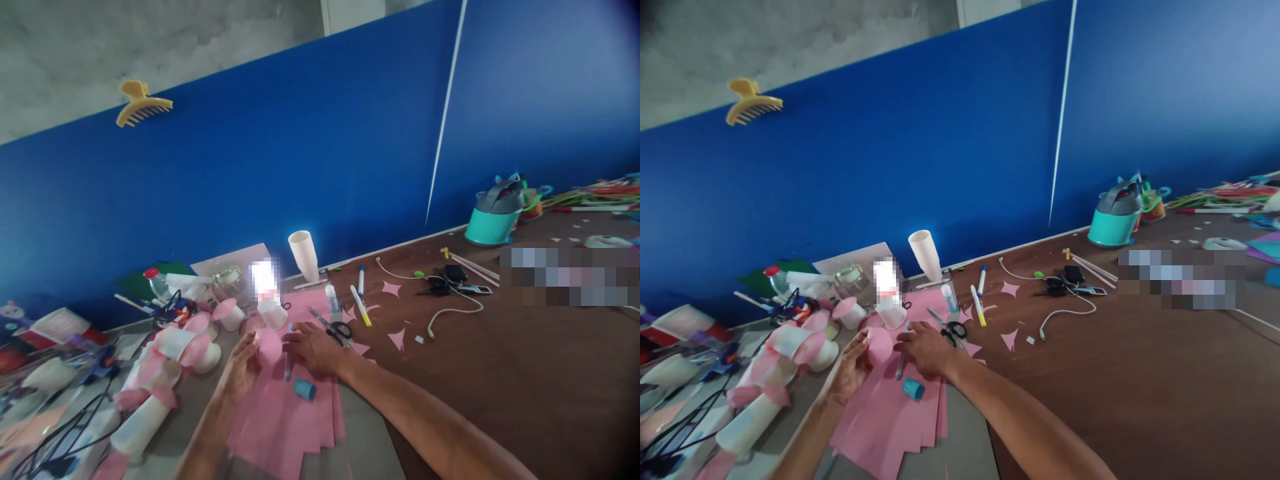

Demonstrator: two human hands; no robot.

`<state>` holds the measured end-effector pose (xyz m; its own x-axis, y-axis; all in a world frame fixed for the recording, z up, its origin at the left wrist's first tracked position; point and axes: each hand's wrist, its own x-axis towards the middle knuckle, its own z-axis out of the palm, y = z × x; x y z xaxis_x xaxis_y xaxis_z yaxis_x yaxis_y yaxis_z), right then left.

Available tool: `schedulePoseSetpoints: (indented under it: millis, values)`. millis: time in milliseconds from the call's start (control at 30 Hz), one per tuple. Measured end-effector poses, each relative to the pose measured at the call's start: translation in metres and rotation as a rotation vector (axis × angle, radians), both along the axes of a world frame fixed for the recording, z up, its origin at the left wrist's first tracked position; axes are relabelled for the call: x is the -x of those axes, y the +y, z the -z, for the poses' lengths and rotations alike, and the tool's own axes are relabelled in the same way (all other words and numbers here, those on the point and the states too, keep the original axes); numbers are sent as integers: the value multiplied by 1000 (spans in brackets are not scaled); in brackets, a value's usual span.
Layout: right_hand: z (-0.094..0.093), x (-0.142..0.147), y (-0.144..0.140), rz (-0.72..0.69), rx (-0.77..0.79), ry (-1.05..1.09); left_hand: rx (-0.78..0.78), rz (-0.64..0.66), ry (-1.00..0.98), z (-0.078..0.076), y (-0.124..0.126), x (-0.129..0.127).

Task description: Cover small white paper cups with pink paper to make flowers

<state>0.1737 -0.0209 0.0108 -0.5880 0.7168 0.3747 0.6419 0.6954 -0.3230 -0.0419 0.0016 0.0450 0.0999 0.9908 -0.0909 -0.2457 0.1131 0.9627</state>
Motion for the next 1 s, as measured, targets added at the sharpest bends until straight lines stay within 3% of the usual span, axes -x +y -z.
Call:
schedulePoseSetpoints:
  millis: [167, 300, 433, 500, 667, 767, 867, 1000]
  values:
    - [0, 4, -2, -26, -71, -156, 59, -2, -59, 14, -15, 6]
    - [-3, 5, -3, 11, -84, -205, 117, 99, -79, 17, -18, 1]
    - [-2, -3, 0, 5, -105, -173, 148, 89, -96, 18, -19, 3]
    - [-1, -10, 2, 42, -130, -19, 153, 92, -103, 17, -21, 4]
    - [-6, -23, 8, 311, -68, 799, 121, 128, -67, 15, -27, 0]
    - [-10, -27, 11, 451, -28, 976, 37, 149, 44, 17, -30, -7]
    - [-12, -27, 14, 484, 158, 1250, -125, 90, 173, 18, -32, -12]
    - [-13, -20, 15, 407, 424, 1539, -282, -51, 275, 17, -32, -14]
